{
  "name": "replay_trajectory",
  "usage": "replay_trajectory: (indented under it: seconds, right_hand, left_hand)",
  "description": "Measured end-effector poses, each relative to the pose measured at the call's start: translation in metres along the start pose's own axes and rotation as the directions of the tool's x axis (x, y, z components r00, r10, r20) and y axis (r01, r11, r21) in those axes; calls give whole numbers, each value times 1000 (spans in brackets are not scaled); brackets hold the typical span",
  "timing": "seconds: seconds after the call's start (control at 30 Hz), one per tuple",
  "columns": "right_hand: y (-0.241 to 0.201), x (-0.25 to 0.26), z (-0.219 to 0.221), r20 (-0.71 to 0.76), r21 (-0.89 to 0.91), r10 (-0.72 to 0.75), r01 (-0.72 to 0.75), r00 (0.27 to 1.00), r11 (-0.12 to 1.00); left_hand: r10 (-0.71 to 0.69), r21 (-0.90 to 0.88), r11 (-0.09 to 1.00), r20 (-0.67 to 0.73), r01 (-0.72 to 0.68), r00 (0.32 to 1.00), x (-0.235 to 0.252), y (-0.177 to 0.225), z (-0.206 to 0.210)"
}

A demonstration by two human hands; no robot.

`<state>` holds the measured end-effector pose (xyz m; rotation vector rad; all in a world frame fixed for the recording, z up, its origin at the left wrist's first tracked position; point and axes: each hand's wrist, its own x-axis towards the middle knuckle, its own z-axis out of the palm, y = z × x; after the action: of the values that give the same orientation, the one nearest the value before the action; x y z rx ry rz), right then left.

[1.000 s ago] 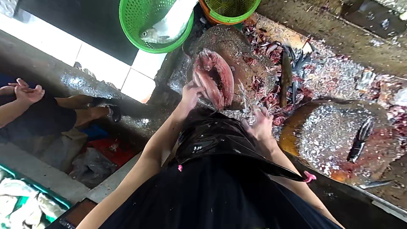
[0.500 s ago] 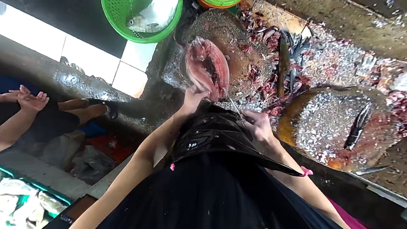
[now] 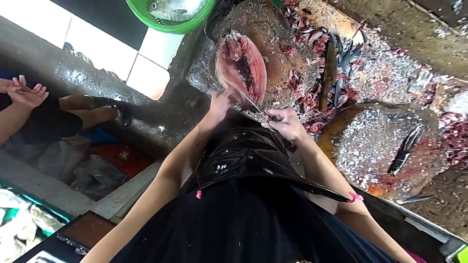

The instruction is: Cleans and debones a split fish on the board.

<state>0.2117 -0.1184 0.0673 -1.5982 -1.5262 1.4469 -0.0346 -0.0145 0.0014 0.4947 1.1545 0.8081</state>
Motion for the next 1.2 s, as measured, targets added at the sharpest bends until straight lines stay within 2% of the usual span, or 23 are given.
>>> replay_trajectory:
  seconds: [0.23, 0.37, 0.5, 0.83, 0.93, 1.0, 1.1, 1.2]
  right_hand:
    - [7, 22, -6, 86, -95, -26, 35, 996, 995]
    - [3, 26, -11, 139, -220, 77, -45, 987, 974]
    - [6, 21, -15, 141, -265, 97, -57, 985, 963]
    - [25, -8, -18, 164, -262, 76, -31, 984, 965]
    - [29, -25, -17, 43, -268, -35, 45, 998, 962]
    - [30, -26, -17, 5, -231, -114, 112, 994, 967]
    - [27, -19, -14, 42, -201, -135, 140, 990, 969]
    - [24, -2, -8, 51, -190, -87, 95, 995, 977]
  left_hand:
    - [83, 33, 996, 91, -87, 992, 3, -3, -2]
    - [141, 131, 978, 141, -160, 980, 5, -1, -4]
    - [183, 201, 959, 99, -200, 978, 7, -10, -1]
    - [108, 75, 992, -45, -104, 993, 2, -13, 3]
    - [95, -14, 995, -12, -95, 995, -5, -11, 3]
    - [136, -13, 991, 55, -135, 989, -8, -12, 1]
    - [185, 28, 981, 126, -190, 975, -10, -16, 0]
    - [208, 74, 972, 152, -221, 966, -10, -13, -1]
